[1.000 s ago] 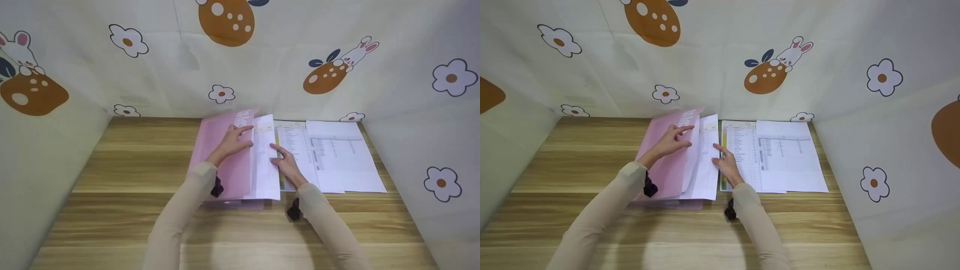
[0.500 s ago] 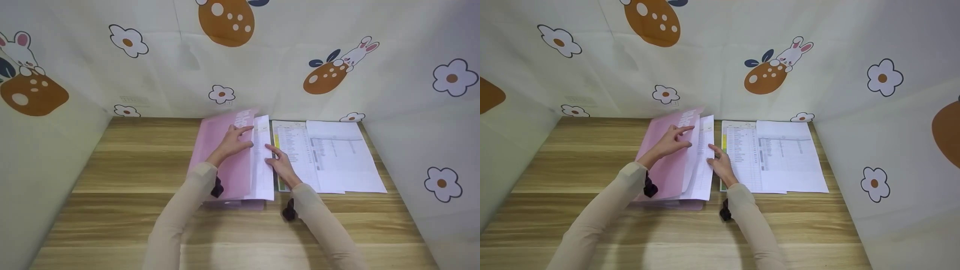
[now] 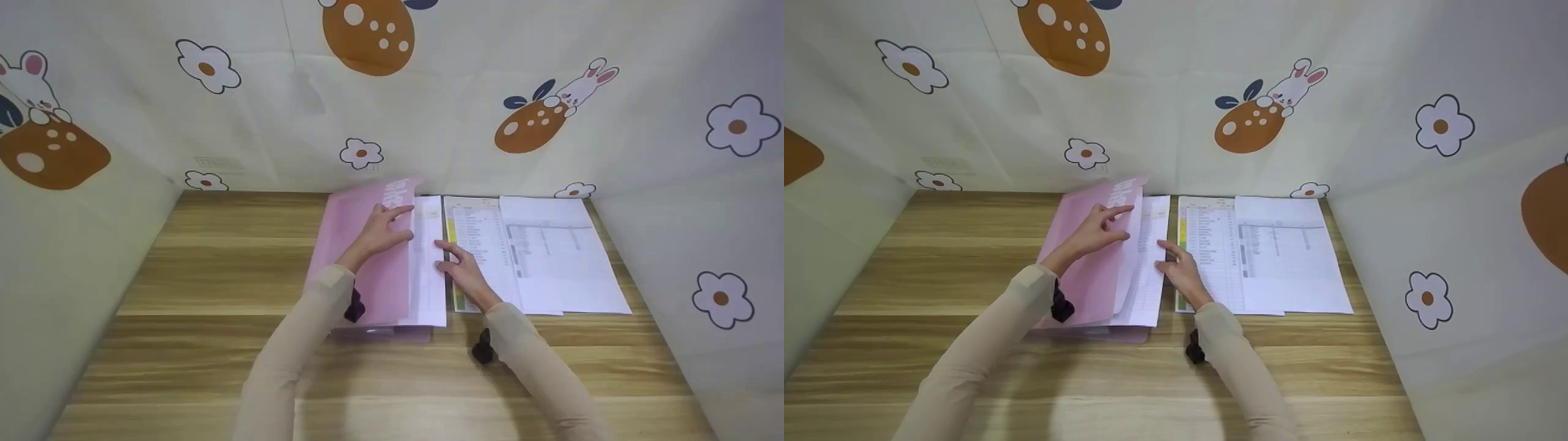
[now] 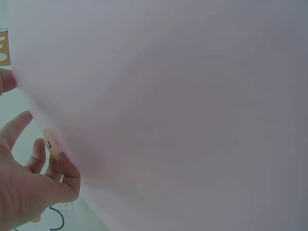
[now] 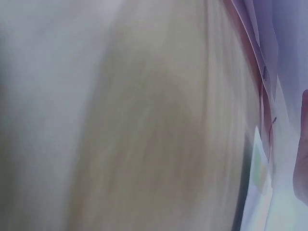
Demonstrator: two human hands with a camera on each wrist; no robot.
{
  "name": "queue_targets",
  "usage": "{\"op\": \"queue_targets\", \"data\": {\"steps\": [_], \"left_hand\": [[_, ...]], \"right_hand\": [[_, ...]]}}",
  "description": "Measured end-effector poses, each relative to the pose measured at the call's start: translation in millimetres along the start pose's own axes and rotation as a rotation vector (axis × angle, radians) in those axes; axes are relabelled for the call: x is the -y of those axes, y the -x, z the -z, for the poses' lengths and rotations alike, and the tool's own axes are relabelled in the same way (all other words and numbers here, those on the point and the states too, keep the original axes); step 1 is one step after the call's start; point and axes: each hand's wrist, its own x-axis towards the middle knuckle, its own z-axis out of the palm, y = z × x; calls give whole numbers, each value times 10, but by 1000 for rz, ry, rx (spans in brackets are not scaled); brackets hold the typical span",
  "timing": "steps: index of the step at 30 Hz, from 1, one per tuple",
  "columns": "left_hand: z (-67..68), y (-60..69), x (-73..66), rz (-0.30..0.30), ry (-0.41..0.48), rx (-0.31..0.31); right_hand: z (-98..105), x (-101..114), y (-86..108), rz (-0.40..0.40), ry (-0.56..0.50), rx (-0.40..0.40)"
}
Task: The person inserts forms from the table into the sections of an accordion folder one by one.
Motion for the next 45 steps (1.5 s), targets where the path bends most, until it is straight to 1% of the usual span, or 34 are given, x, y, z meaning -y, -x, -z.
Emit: {"op": "queue_targets", "data": {"steps": [3, 7, 10, 12, 15, 18, 22, 25, 28, 34, 38, 45], "left_hand": [[1, 1, 2, -10, -7, 1], [5, 3, -3, 3, 1, 7], [10, 6, -8, 6, 5, 7], [9, 5, -7, 3, 2, 6], [7, 3, -6, 5, 2, 5], [5, -5, -4, 4, -3, 3], [6, -7, -9, 9, -3, 2], [7, -3, -12, 7, 6, 0], [7, 4, -11, 2, 8, 0], [12, 15, -4, -19, 1, -7], [12, 14, 0, -24, 6, -10], [15, 12, 5, -19, 13, -11]], "right_hand": [[23, 29, 85, -3, 4, 64], [40, 105, 220, 4, 37, 153], [29, 197, 330, 18, 60, 199], [27, 202, 359, 34, 64, 209], [19, 118, 344, 66, 52, 191], [0, 20, 303, 80, 27, 154], [-59, -20, 277, 82, 2, 103], [-111, -21, 261, 67, -20, 72], [-160, -8, 249, 66, -45, 72], [-244, 3, 215, 106, -75, 101], [-286, 17, 211, 102, -82, 94], [-348, 42, 209, 149, -84, 73]]}}
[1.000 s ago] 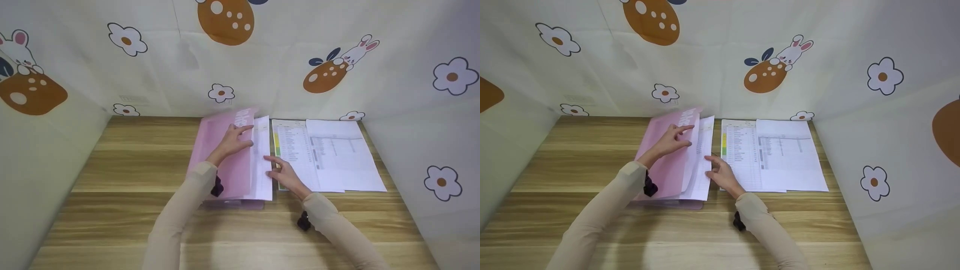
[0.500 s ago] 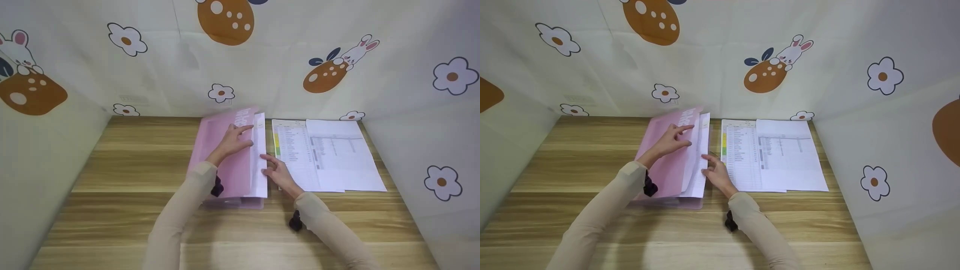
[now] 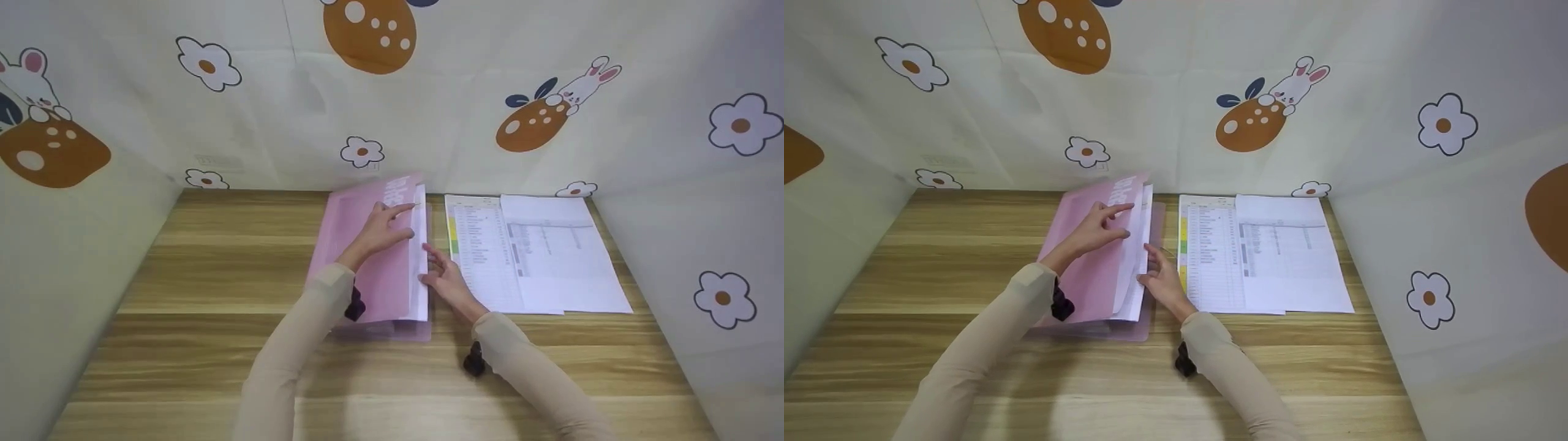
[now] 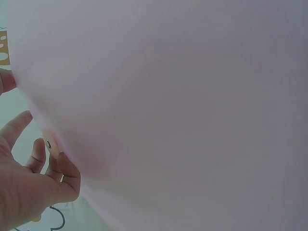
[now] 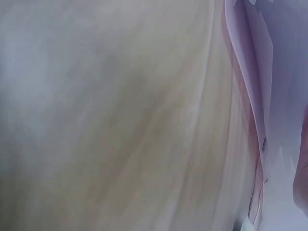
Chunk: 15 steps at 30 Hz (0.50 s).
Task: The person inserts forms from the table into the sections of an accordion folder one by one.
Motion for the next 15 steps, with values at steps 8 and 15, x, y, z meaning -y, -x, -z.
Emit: {"op": "queue_targets", "data": {"steps": [8, 15], "left_hand": [[6, -2, -3, 2, -16, 2], [8, 2, -8, -3, -2, -3]], "right_hand": [[-30, -26, -15, 9, -101, 24], [-25, -32, -14, 16, -129, 65]]}}
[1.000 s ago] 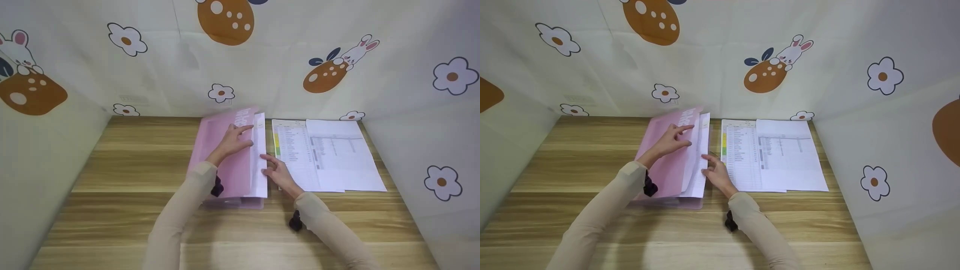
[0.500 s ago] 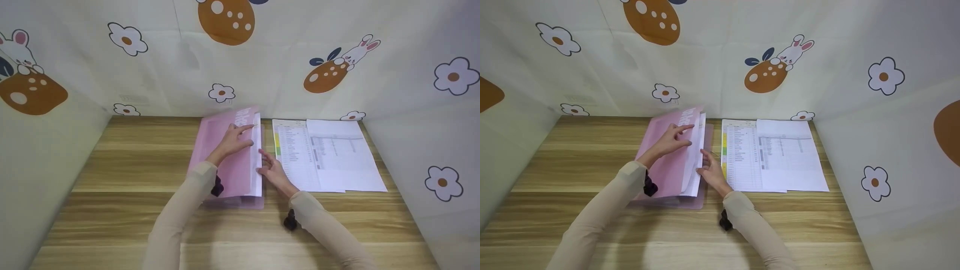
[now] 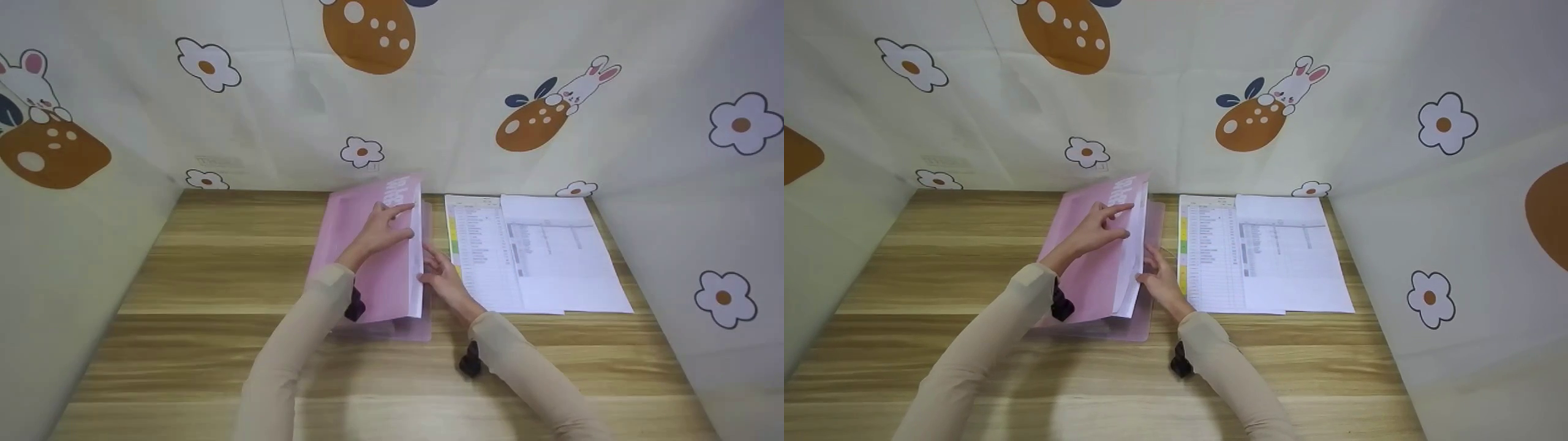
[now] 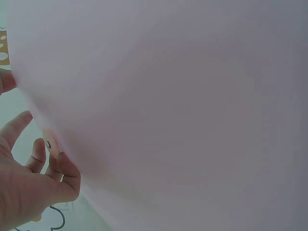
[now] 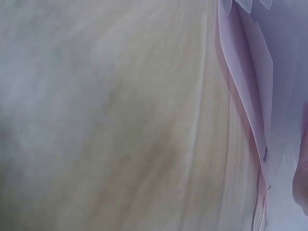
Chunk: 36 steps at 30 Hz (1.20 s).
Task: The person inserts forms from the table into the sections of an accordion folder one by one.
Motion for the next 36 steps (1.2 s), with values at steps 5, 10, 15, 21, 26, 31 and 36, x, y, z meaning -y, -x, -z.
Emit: {"op": "queue_targets", "data": {"steps": [5, 10, 15, 21, 26, 31, 36], "left_hand": [[-12, -10, 9, -7, -2, -1], [-15, -16, 20, -20, 0, -9], [-13, -16, 20, -23, 5, -10], [-10, -14, 18, -30, -7, -10], [-8, -16, 14, -27, -5, -11], [-7, -18, 13, -29, -6, -7], [-6, -16, 9, -33, -14, -5]], "right_hand": [[-3, 28, 1, -38, -34, 36], [-9, 48, -7, -120, -36, 47], [-23, 75, -4, -171, -54, 56], [10, 2, -48, -219, -103, 41], [14, -10, -61, -231, -142, 44], [19, -40, -74, -251, -129, 53], [16, -68, -81, -255, -94, 32]]}}
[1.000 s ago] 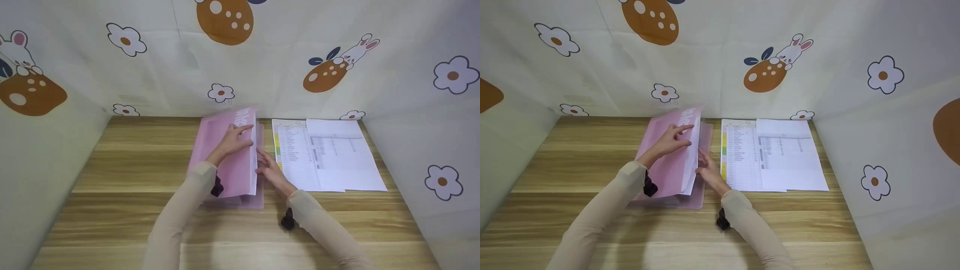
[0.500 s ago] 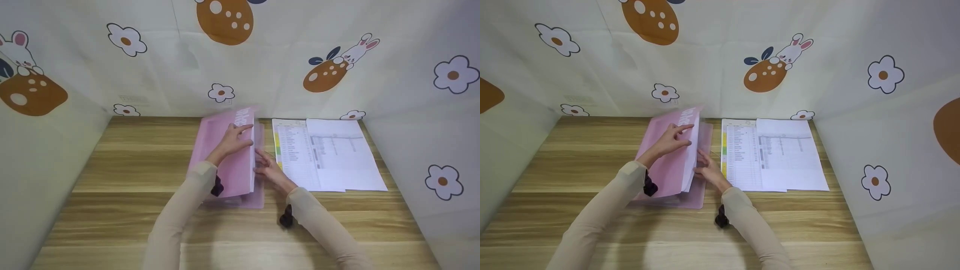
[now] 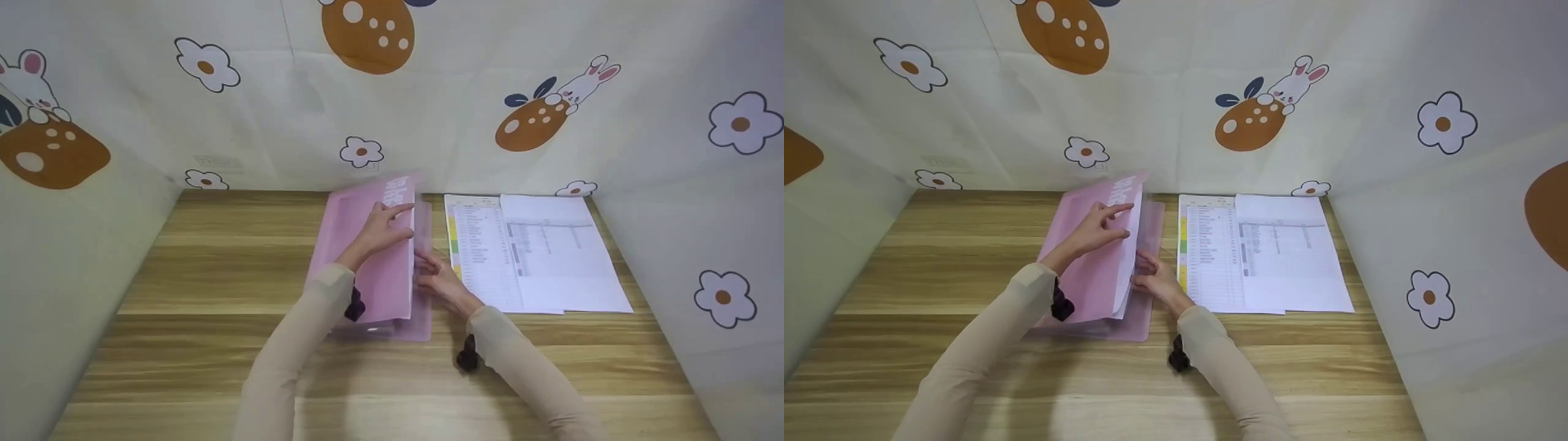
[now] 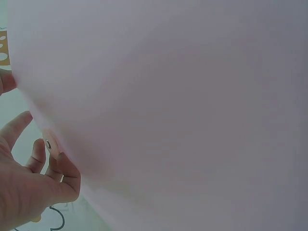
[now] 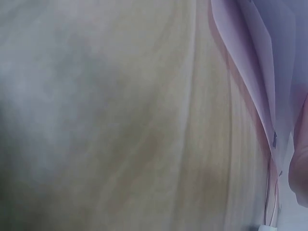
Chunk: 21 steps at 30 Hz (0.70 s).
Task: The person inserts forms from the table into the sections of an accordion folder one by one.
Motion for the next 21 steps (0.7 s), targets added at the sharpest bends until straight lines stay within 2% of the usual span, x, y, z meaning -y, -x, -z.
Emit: {"op": "queue_targets", "data": {"steps": [7, 11, 15, 21], "left_hand": [[-1, 0, 3, 4, 0, 1], [-3, 2, 8, 7, 7, -4], [-6, 0, 11, 13, 2, -10], [-1, -2, -1, 19, 11, -3]], "right_hand": [[26, -6, -2, 22, 21, -23], [87, 56, 20, 29, 44, -70], [217, 146, 36, 8, 91, -119], [546, 269, 64, 43, 114, -156]]}}
